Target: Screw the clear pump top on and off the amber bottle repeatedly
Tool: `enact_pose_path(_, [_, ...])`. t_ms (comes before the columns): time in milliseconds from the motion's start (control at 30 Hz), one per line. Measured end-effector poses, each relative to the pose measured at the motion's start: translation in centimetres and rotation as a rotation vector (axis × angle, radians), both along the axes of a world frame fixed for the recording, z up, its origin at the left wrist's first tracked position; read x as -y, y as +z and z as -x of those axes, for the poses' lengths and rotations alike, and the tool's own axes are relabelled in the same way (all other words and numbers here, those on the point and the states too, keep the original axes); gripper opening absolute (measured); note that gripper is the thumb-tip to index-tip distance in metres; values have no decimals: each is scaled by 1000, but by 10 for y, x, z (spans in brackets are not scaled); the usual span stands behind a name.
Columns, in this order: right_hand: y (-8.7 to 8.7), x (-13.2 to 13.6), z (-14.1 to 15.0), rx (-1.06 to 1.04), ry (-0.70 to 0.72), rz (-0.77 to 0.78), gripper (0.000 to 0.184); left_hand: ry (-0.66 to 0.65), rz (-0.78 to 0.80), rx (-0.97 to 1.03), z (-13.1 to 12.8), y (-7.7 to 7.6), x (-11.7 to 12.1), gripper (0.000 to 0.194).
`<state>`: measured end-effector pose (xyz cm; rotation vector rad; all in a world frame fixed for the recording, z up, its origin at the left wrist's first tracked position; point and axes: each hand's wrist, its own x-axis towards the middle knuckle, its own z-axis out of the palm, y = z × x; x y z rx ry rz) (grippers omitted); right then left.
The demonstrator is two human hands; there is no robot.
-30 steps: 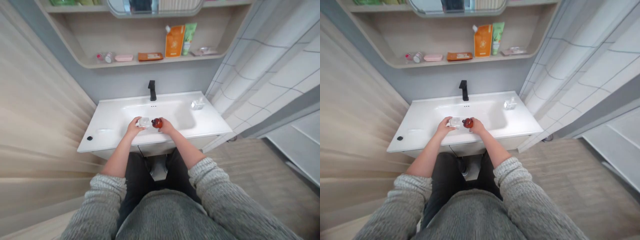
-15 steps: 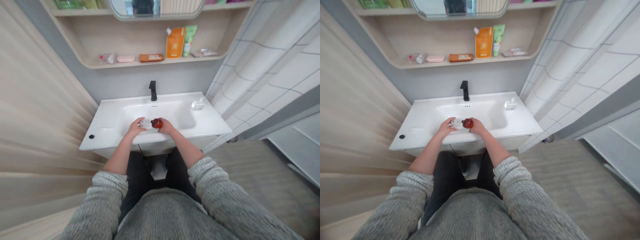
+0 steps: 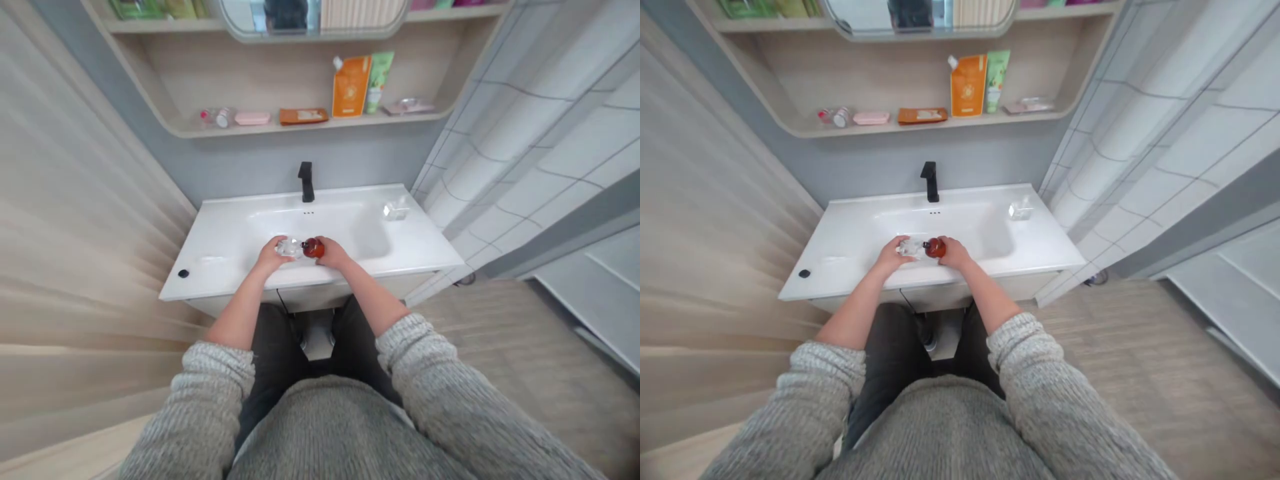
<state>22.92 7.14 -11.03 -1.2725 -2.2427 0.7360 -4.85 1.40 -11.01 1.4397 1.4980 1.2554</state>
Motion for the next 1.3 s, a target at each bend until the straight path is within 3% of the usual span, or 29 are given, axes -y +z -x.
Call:
enact_pose_path(267, [0, 1, 0, 25, 37, -72, 86, -12, -21, -13, 0, 7, 5, 82])
enact_pose_path(667, [3, 2, 3, -80, 70, -69, 95, -7, -29, 141, 1, 8, 3, 87])
enact_pose_path(1300, [11, 10, 4, -68, 65, -73, 89, -12, -67, 180, 1, 12, 7, 88])
